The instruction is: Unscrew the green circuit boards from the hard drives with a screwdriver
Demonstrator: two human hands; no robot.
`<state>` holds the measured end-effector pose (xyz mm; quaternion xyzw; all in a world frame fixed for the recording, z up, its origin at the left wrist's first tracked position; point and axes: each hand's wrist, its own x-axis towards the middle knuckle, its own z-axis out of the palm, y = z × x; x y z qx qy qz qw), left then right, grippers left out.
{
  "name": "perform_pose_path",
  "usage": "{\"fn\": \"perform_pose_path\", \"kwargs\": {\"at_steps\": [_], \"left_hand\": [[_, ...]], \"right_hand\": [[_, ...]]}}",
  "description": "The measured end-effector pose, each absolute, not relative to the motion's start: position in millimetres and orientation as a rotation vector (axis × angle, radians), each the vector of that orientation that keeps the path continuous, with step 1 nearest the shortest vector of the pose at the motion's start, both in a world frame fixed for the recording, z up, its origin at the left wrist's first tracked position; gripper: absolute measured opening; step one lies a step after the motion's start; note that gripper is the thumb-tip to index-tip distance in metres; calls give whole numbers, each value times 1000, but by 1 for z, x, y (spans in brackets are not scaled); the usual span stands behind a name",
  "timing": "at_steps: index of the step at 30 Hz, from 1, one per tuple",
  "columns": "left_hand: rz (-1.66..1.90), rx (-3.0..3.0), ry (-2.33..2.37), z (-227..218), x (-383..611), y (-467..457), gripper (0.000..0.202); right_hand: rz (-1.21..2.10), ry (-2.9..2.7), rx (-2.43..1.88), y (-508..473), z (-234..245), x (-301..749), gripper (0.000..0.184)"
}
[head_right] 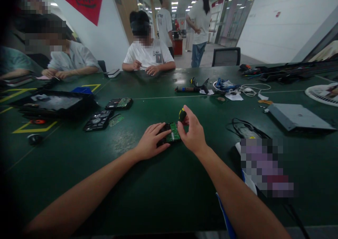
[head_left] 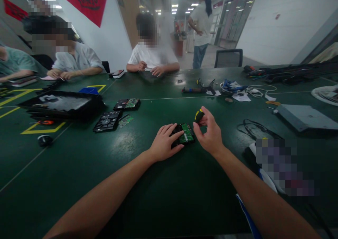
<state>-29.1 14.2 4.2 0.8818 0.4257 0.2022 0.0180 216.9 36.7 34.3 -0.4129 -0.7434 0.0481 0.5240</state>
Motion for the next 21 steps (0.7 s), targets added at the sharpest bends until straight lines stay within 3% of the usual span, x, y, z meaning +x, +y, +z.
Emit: {"fn": "perform_pose_path", "kwargs": {"at_steps": [21], "left_hand": [[612, 2749, 1328, 5, -29, 14, 61]], "right_hand": [[148, -1717, -976, 38, 30, 216, 74]]}}
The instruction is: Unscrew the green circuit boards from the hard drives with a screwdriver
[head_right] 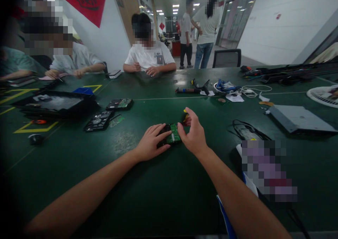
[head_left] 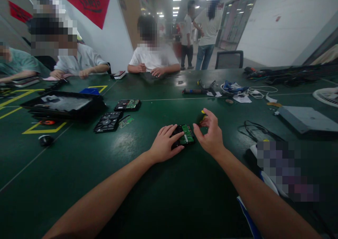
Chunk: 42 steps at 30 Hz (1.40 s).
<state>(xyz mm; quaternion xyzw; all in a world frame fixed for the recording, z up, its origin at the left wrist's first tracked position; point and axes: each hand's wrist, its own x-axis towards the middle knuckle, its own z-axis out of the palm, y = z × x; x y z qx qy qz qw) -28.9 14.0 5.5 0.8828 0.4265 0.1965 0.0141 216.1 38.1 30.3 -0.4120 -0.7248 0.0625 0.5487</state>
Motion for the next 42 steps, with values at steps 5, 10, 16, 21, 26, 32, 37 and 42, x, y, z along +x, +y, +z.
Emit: {"fn": "perform_pose_path", "kwargs": {"at_steps": [5, 10, 16, 21, 26, 32, 37, 42], "left_hand": [[612, 2759, 1328, 5, -28, 14, 60], [622, 2754, 1331, 3, -28, 14, 61], [626, 2759, 1333, 3, -28, 14, 62], [644, 2754, 1329, 1, -29, 15, 62], [636, 2755, 1336, 1, -29, 15, 61], [632, 2752, 1344, 1, -28, 15, 62], [622, 2753, 1334, 3, -28, 14, 62], [633, 2743, 1325, 4, -28, 14, 63]], "right_hand": [[117, -1754, -966, 37, 33, 217, 68], [98, -1741, -974, 37, 35, 217, 66], [76, -1740, -974, 37, 35, 217, 67], [129, -1747, -965, 35, 36, 217, 69], [108, -1735, -968, 35, 35, 215, 72], [99, -1756, -987, 36, 33, 216, 73], [120, -1764, -983, 38, 32, 218, 69], [82, -1735, -995, 39, 30, 218, 70]]}}
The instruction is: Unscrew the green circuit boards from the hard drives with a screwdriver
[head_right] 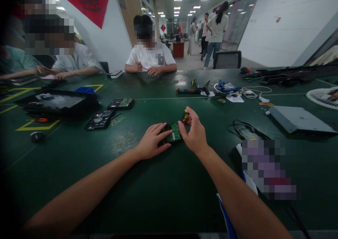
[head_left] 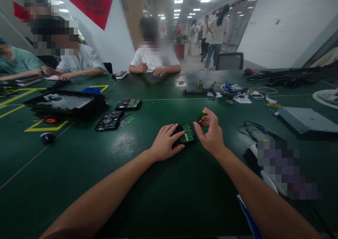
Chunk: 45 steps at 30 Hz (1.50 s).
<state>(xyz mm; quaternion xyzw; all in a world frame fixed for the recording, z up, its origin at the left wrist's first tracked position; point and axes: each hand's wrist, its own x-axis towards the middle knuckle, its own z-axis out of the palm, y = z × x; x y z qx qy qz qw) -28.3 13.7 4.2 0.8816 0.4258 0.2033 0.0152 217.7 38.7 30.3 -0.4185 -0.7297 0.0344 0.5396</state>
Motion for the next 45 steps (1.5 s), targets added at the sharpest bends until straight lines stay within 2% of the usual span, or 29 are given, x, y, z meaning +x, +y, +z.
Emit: {"fn": "perform_pose_path", "kwargs": {"at_steps": [7, 23, 31, 39, 45], "left_hand": [[625, 2742, 1332, 4, -28, 14, 63], [620, 2748, 1327, 4, -28, 14, 62], [623, 2749, 1333, 5, -28, 14, 62], [626, 2738, 1329, 4, -28, 14, 63], [636, 2741, 1324, 4, -28, 14, 62]], "right_hand": [[161, -1749, -979, 37, 31, 215, 73], [78, -1761, -1004, 37, 30, 215, 78], [166, -1787, -973, 37, 30, 218, 73], [46, -1748, -981, 38, 31, 216, 73], [99, -1777, -983, 40, 30, 219, 67]]}}
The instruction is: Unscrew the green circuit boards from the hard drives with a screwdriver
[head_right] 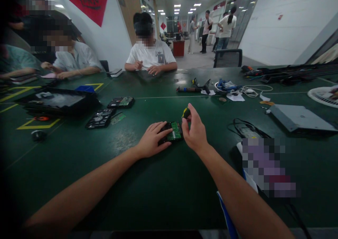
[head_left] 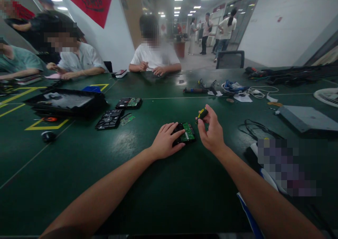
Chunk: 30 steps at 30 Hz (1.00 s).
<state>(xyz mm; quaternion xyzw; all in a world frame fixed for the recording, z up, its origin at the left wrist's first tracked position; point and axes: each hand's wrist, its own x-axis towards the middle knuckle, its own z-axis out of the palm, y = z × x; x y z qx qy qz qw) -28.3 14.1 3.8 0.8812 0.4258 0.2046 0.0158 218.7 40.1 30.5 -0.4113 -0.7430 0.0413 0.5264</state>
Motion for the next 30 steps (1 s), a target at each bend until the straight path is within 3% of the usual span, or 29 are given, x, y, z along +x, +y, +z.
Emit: {"fn": "perform_pose_path", "kwargs": {"at_steps": [10, 17, 24, 30], "left_hand": [[631, 2742, 1320, 4, -29, 14, 63], [615, 2756, 1329, 4, -29, 15, 61], [631, 2756, 1326, 3, -28, 15, 62], [643, 2761, 1323, 3, -28, 15, 61]], "right_hand": [[-13, -1723, -962, 39, 30, 218, 66], [138, -1742, -948, 38, 30, 216, 69], [-24, -1754, -974, 38, 33, 218, 69], [80, -1772, -946, 36, 36, 218, 66]]}}
